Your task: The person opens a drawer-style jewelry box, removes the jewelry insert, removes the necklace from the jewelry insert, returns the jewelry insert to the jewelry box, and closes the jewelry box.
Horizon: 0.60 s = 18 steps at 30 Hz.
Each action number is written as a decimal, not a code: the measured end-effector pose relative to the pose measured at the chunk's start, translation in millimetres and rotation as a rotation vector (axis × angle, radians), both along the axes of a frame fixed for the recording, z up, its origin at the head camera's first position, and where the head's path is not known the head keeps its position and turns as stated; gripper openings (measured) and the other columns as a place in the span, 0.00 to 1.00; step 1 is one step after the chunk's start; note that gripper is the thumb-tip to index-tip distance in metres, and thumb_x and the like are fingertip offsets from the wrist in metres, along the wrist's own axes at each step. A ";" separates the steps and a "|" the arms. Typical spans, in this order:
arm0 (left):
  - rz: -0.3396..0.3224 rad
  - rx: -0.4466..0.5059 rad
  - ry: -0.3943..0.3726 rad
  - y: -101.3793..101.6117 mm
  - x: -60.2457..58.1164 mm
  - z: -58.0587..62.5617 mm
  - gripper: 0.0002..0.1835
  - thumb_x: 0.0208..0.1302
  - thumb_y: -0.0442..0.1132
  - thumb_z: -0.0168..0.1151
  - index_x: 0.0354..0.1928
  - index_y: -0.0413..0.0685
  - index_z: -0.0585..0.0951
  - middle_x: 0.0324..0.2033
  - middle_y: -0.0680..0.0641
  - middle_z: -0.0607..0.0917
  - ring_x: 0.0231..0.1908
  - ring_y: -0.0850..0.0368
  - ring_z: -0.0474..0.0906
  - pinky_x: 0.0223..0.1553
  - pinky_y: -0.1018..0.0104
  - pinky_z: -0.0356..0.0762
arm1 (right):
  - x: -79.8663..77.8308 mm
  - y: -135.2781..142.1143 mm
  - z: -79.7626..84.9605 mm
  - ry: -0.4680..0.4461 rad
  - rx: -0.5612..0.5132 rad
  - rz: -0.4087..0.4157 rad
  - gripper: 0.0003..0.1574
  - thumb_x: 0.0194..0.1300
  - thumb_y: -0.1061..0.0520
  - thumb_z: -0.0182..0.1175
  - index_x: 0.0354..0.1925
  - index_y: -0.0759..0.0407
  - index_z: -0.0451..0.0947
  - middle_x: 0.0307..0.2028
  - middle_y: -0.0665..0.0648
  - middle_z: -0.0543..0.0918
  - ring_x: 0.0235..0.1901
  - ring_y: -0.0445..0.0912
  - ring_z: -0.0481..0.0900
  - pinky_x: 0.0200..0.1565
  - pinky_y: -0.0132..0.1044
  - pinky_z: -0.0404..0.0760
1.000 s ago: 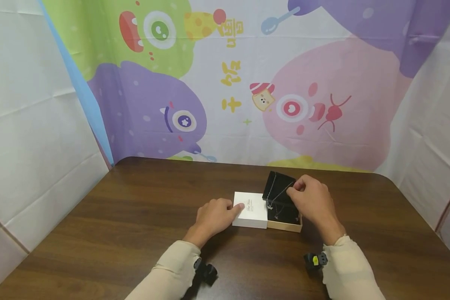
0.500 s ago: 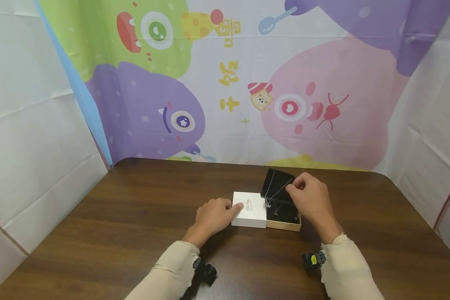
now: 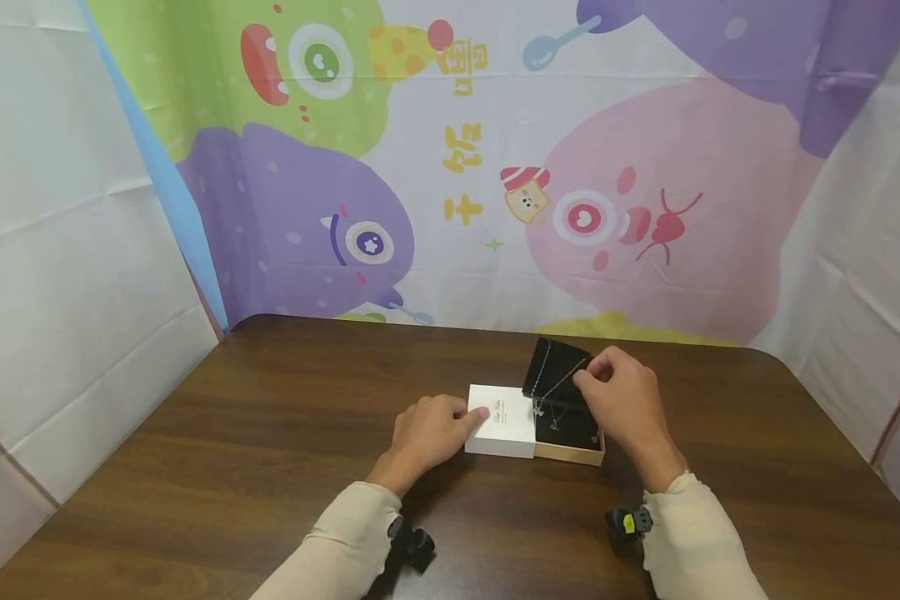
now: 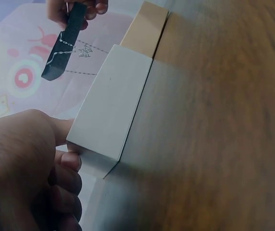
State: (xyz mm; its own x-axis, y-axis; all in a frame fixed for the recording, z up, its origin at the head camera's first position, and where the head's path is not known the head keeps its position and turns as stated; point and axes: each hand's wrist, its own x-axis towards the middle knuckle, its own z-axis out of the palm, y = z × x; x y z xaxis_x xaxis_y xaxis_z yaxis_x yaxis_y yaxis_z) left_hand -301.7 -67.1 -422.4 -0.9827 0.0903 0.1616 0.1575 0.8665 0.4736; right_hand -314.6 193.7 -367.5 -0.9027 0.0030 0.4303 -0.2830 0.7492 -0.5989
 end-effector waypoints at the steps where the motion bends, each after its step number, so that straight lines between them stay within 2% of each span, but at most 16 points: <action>1: 0.001 -0.002 -0.001 0.0 -0.1 0.0 0.29 0.70 0.65 0.53 0.15 0.57 0.72 0.14 0.55 0.69 0.21 0.58 0.69 0.30 0.58 0.65 | -0.1 0.0 0.0 0.001 -0.002 0.000 0.08 0.64 0.54 0.63 0.31 0.57 0.77 0.27 0.54 0.79 0.30 0.49 0.72 0.34 0.43 0.68; 18: 0.008 0.008 0.015 1.3 -0.2 -0.9 0.28 0.69 0.64 0.57 0.15 0.57 0.73 0.14 0.56 0.67 0.20 0.59 0.67 0.28 0.60 0.64 | 2.0 -2.4 -0.4 0.054 -0.037 -0.021 0.08 0.64 0.56 0.63 0.30 0.58 0.76 0.25 0.55 0.78 0.28 0.49 0.72 0.33 0.40 0.69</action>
